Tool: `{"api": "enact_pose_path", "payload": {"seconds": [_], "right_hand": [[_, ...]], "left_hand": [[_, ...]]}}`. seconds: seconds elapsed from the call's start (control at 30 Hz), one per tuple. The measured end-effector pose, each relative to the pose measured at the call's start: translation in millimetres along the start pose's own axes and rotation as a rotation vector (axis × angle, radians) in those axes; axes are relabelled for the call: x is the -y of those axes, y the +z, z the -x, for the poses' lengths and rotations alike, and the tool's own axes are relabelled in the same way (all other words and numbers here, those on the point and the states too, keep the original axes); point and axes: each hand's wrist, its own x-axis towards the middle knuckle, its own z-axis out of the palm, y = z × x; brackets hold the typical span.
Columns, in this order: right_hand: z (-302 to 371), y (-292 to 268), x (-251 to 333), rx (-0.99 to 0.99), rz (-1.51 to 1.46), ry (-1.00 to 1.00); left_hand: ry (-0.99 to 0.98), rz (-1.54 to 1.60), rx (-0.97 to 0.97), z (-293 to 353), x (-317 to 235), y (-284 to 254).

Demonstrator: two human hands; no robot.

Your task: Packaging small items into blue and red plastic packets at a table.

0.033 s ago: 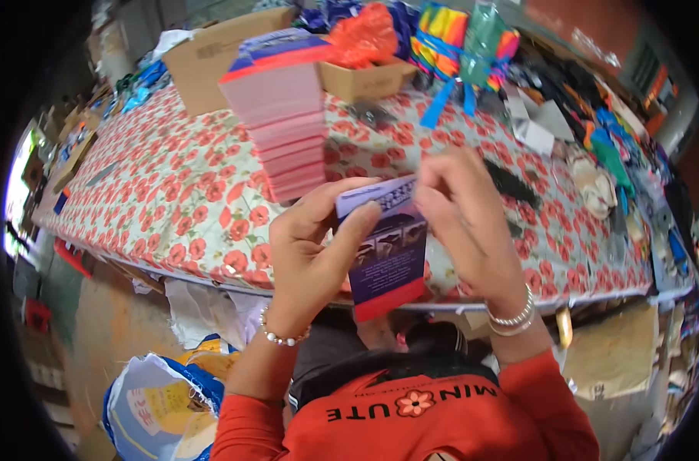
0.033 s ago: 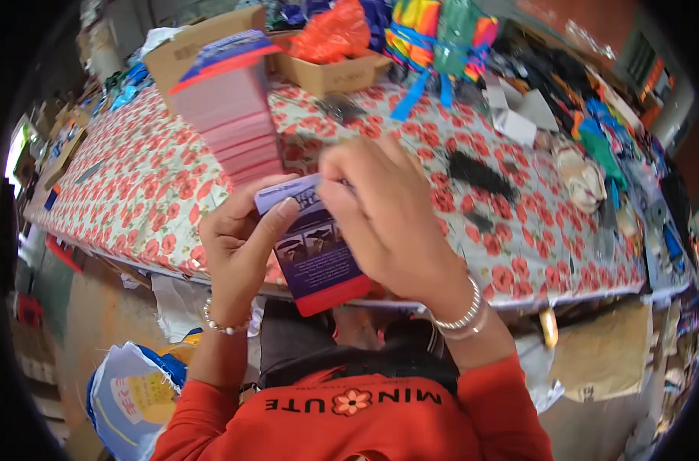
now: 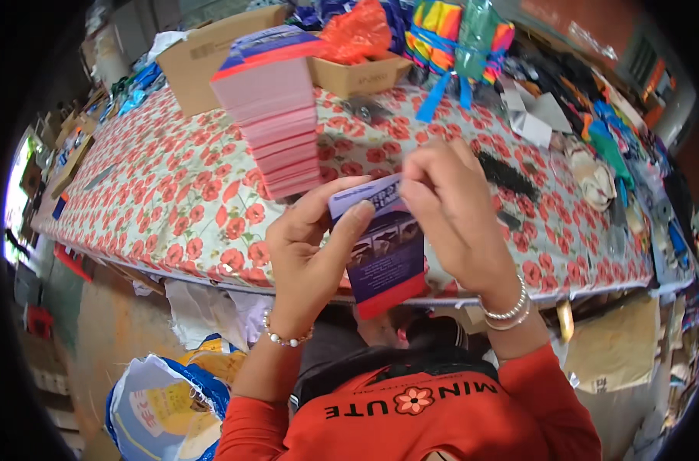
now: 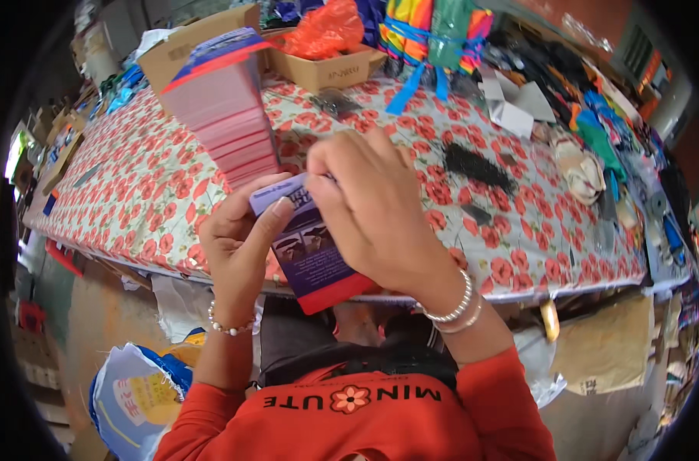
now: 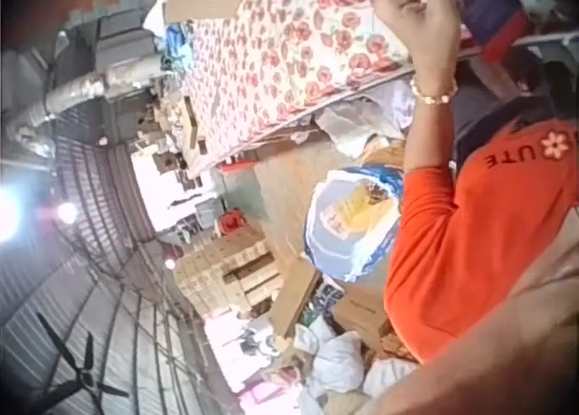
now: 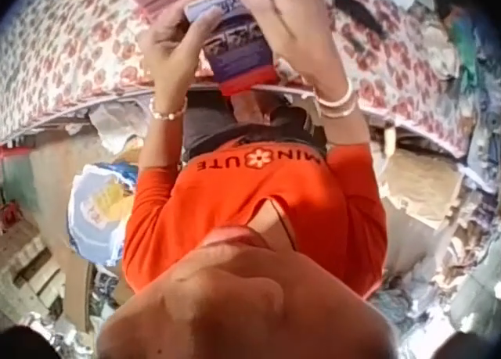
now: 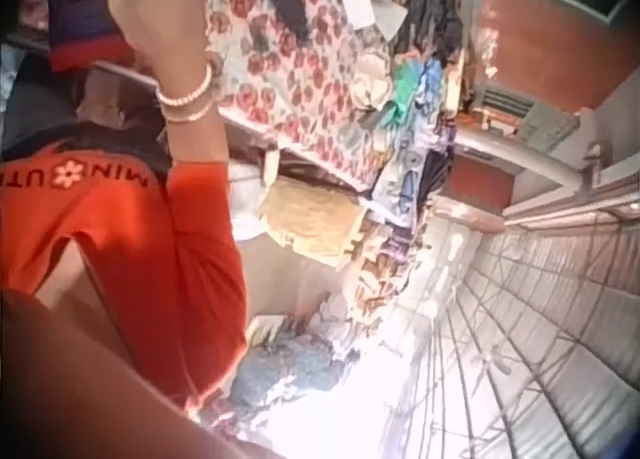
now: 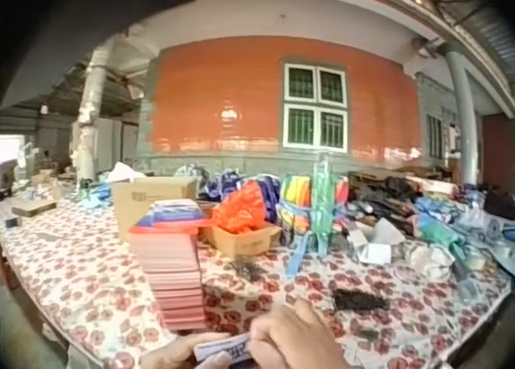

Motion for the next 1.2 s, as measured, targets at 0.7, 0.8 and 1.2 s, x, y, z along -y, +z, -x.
{"api": "enact_pose_path", "payload": {"seconds": [0.7,0.8,1.2], "right_hand": [[22.0,25.4,-26.2,-0.255,0.47,-0.1],[22.6,27.2,-25.3,-0.246,0.467,-0.109],[17.5,30.8,-32.7,-0.233,0.467,-0.065]], "left_hand": [[-0.036,0.132,-0.045,17.0,12.4,21.7],[-0.013,0.128,-0.043,15.8,15.3,21.9],[0.027,0.034,-0.033,12.6,21.5,20.9]]}}
